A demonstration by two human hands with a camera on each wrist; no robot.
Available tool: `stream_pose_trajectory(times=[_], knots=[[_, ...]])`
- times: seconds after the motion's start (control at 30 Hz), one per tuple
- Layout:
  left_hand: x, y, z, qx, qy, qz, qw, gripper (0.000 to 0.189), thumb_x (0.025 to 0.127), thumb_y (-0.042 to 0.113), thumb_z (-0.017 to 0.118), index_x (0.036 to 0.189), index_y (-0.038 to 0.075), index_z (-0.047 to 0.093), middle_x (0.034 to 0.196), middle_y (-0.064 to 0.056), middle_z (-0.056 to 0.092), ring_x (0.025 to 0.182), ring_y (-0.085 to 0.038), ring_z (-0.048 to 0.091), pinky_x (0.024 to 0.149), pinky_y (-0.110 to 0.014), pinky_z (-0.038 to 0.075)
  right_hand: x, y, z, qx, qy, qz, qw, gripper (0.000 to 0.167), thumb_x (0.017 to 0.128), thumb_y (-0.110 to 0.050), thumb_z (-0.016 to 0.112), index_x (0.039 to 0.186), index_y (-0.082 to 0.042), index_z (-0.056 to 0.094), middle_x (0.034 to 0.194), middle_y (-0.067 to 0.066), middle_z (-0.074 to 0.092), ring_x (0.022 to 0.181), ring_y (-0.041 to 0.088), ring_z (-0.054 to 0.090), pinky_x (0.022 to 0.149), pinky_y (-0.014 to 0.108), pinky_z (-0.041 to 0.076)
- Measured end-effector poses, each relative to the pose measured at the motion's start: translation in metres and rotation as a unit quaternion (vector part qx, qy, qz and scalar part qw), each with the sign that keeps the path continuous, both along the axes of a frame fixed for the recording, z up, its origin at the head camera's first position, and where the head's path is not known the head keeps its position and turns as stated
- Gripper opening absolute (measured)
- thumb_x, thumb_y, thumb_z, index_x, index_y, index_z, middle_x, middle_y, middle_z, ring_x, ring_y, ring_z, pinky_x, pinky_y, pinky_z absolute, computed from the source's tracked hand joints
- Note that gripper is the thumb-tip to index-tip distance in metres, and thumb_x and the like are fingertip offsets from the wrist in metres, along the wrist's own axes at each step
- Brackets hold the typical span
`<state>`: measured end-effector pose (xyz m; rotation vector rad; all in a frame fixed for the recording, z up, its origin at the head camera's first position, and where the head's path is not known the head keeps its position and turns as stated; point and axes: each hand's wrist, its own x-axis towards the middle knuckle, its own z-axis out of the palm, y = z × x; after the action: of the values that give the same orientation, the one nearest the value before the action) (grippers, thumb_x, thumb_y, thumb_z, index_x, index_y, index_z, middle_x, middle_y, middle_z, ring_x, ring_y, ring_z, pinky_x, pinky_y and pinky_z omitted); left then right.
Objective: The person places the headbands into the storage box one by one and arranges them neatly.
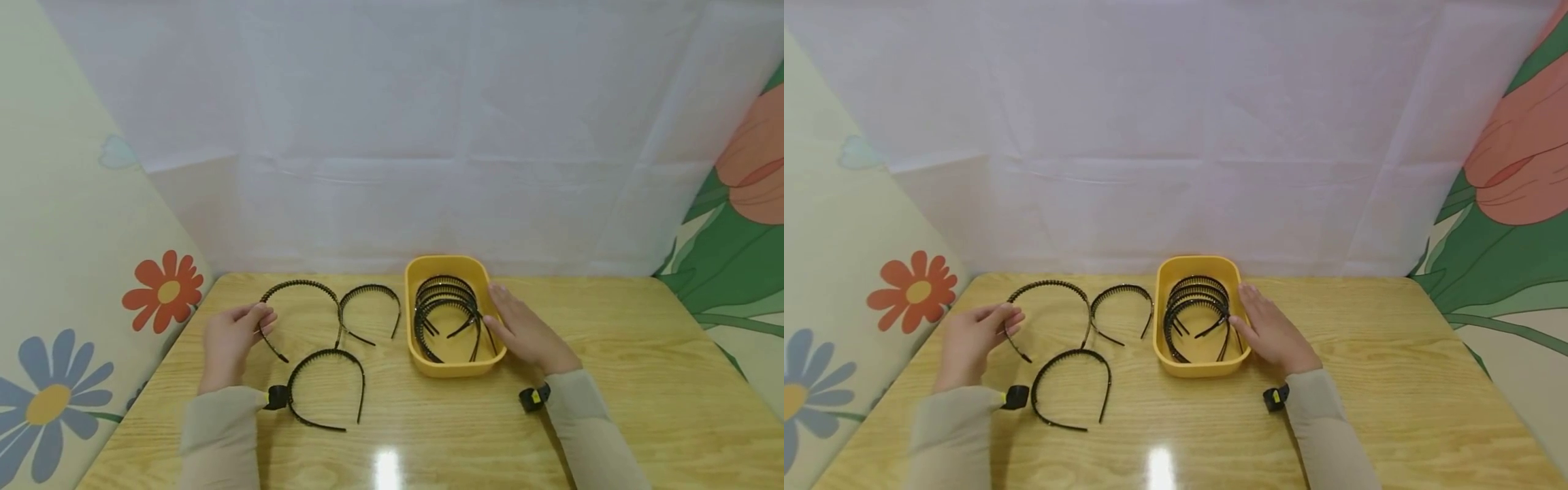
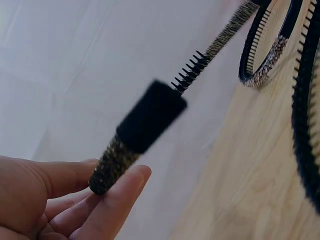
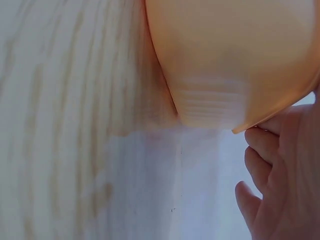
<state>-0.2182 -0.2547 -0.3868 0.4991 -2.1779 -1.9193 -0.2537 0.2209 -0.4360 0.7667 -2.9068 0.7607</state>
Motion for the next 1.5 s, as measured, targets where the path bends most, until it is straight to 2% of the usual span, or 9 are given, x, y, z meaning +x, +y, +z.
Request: stream_pose_trajectory(times=[0.2,0.37,0.67,0.87,1.17,1.3,1.5], knots=[[-0.004,0.012,-0.001,0.009,0.014,-0.023,0.9996,0.045,0.104,0.013,0.057,0.138,-0.015,0.051,0.088,0.009,0.072,0.085,0.001,0.07,0.082,-0.019,0.06,0.001,0.001,-0.001,-0.005,-0.003,0.002,1.0,0.068,0.111,-0.039,0.035,0.161,0.002,0.011,0.167,0.024,0.012,0.153,0.041,0.012,0.124,0.059,0.013],[-0.006,0.018,-0.002,0.029,0.011,-0.05,0.9983,0.048,0.105,0.014,0.057,0.142,-0.014,0.047,0.089,0.012,0.071,0.089,0.0,0.07,0.084,-0.019,0.059,0.0,0.0,-0.002,-0.006,-0.001,0.007,1.0,0.067,0.112,-0.037,0.034,0.16,0.004,0.011,0.166,0.025,0.012,0.153,0.043,0.011,0.124,0.06,0.013],[-0.007,0.033,-0.004,0.034,0.02,-0.1,0.9942,0.05,0.105,0.017,0.059,0.144,-0.011,0.047,0.115,-0.005,0.072,0.098,-0.004,0.071,0.089,-0.022,0.058,-0.001,0.0,-0.002,0.0,0.004,0.009,1.0,0.064,0.112,-0.034,0.033,0.16,0.004,0.011,0.166,0.024,0.013,0.153,0.041,0.011,0.124,0.059,0.013],[-0.008,0.042,-0.001,0.045,0.016,-0.109,0.9929,0.049,0.105,0.017,0.059,0.144,-0.009,0.048,0.124,-0.012,0.07,0.097,-0.003,0.071,0.088,-0.021,0.058,-0.002,0.0,-0.003,0.001,0.009,0.007,0.9999,0.064,0.112,-0.034,0.031,0.16,0.003,0.012,0.166,0.024,0.014,0.153,0.042,0.012,0.124,0.06,0.014],[-0.011,0.063,-0.001,0.065,0.025,-0.114,0.991,0.049,0.105,0.02,0.057,0.144,-0.009,0.048,0.136,-0.022,0.061,0.103,-0.006,0.07,0.094,-0.024,0.057,-0.002,0.001,-0.002,-0.013,-0.021,-0.001,0.9997,0.066,0.112,-0.04,0.029,0.162,-0.003,0.006,0.168,0.02,0.008,0.154,0.039,0.008,0.125,0.056,0.012],[-0.011,0.075,-0.001,0.076,0.034,-0.124,0.9887,0.048,0.105,0.02,0.058,0.143,-0.008,0.049,0.135,-0.023,0.062,0.108,-0.011,0.07,0.098,-0.028,0.055,-0.002,0.0,-0.001,-0.015,-0.027,-0.003,0.9995,0.067,0.112,-0.04,0.029,0.163,-0.004,0.005,0.168,0.02,0.006,0.154,0.038,0.007,0.125,0.056,0.012],[-0.012,0.091,0.002,0.091,0.047,-0.139,0.9849,0.046,0.105,0.019,0.059,0.14,-0.009,0.052,0.129,-0.02,0.066,0.106,-0.012,0.071,0.096,-0.028,0.057,-0.003,0.0,0.0,-0.018,-0.029,-0.002,0.9994,0.068,0.112,-0.042,0.029,0.163,-0.004,0.005,0.168,0.02,0.006,0.154,0.039,0.007,0.125,0.056,0.012]])
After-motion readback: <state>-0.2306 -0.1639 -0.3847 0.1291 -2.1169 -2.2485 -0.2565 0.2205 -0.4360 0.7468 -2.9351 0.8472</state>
